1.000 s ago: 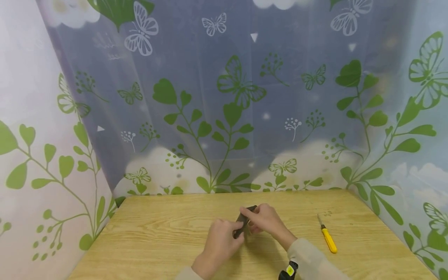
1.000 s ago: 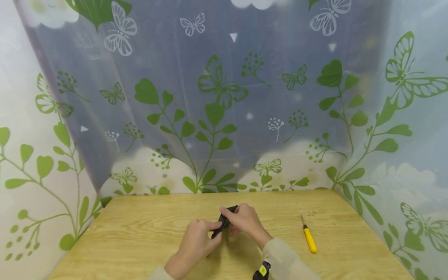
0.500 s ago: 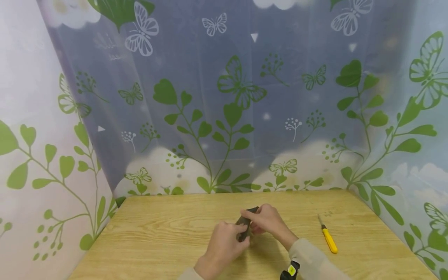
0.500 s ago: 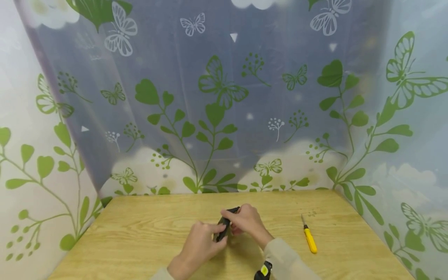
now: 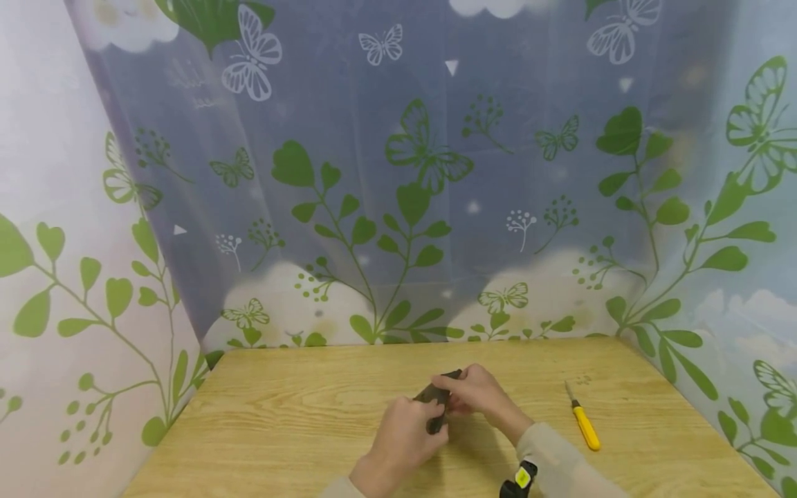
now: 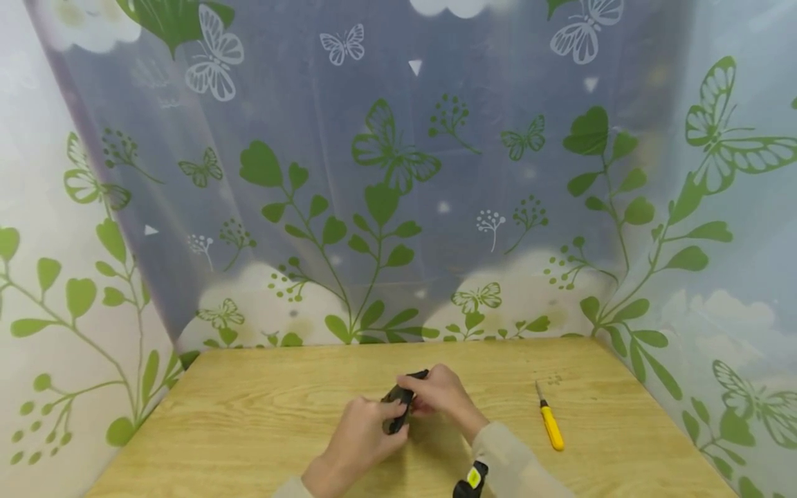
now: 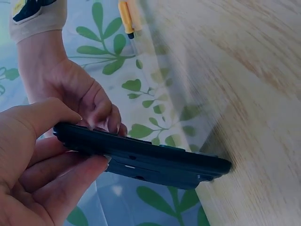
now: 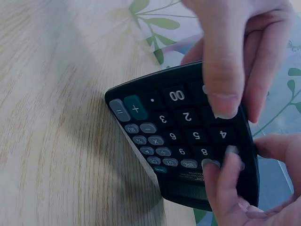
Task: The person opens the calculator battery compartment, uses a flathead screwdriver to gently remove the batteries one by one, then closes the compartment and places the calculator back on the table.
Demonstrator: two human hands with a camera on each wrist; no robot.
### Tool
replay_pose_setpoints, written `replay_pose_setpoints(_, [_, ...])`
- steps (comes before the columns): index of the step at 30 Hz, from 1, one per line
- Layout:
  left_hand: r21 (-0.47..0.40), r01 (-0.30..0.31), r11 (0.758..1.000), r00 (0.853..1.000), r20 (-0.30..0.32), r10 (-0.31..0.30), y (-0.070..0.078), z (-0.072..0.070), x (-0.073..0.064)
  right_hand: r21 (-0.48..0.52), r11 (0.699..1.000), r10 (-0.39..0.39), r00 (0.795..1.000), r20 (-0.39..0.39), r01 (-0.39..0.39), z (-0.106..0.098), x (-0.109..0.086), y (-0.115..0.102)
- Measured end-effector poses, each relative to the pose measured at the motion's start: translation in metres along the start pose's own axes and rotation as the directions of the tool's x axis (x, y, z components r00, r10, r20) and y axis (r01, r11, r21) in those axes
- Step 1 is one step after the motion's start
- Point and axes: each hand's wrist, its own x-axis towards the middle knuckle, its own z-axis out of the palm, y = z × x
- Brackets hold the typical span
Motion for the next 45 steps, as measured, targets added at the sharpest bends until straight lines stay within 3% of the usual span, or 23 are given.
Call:
replay_pose_setpoints(7, [-0.005,-0.027,1.0,0.999,-0.017,0.027,0.0,0.003,0.001,0.088,0.996,0.03,0.999,0.012,-0.031,0.0,0.0,0.0])
replay_pose_setpoints(22, [-0.07,0.015,0.997,1.0,0.015,-0.014,0.001,0.004,-0.001,0.085,0.996,0.025,1.0,0.012,-0.026,0.0,-0.001,0.005])
replay_pose_setpoints(26, [-0.183,0.049,0.982,0.999,0.02,-0.047,-0.004,0.001,-0.003,0.068,0.997,0.029,1.0,0.011,-0.03,-0.001,-0.002,0.004])
replay_pose_setpoints(29, [-0.265,0.111,0.958,0.994,0.029,-0.107,-0.011,-0.005,-0.004,0.056,0.998,0.033,0.999,0.013,-0.034,-0.001,-0.002,0.004])
replay_pose_setpoints(31, [-0.268,0.177,0.947,0.984,0.058,-0.168,-0.016,-0.01,-0.003,0.054,0.998,0.034,0.999,0.014,-0.034,-0.002,-0.002,0.004])
replay_pose_setpoints(35, [-0.16,0.281,0.946,0.954,0.154,-0.258,-0.027,-0.021,-0.001,0.045,0.999,0.029,0.999,0.022,-0.03,-0.003,-0.002,0.004])
replay_pose_setpoints(39, [-0.092,0.312,0.946,0.928,0.244,-0.283,-0.039,-0.029,0.002,0.035,0.999,0.018,0.999,0.031,-0.02,-0.003,-0.002,0.006])
replay_pose_setpoints(45, [-0.149,0.374,0.915,0.887,0.344,-0.307,-0.061,-0.035,0.003,0.037,0.999,-0.001,0.999,0.034,0.0,-0.003,-0.004,0.006])
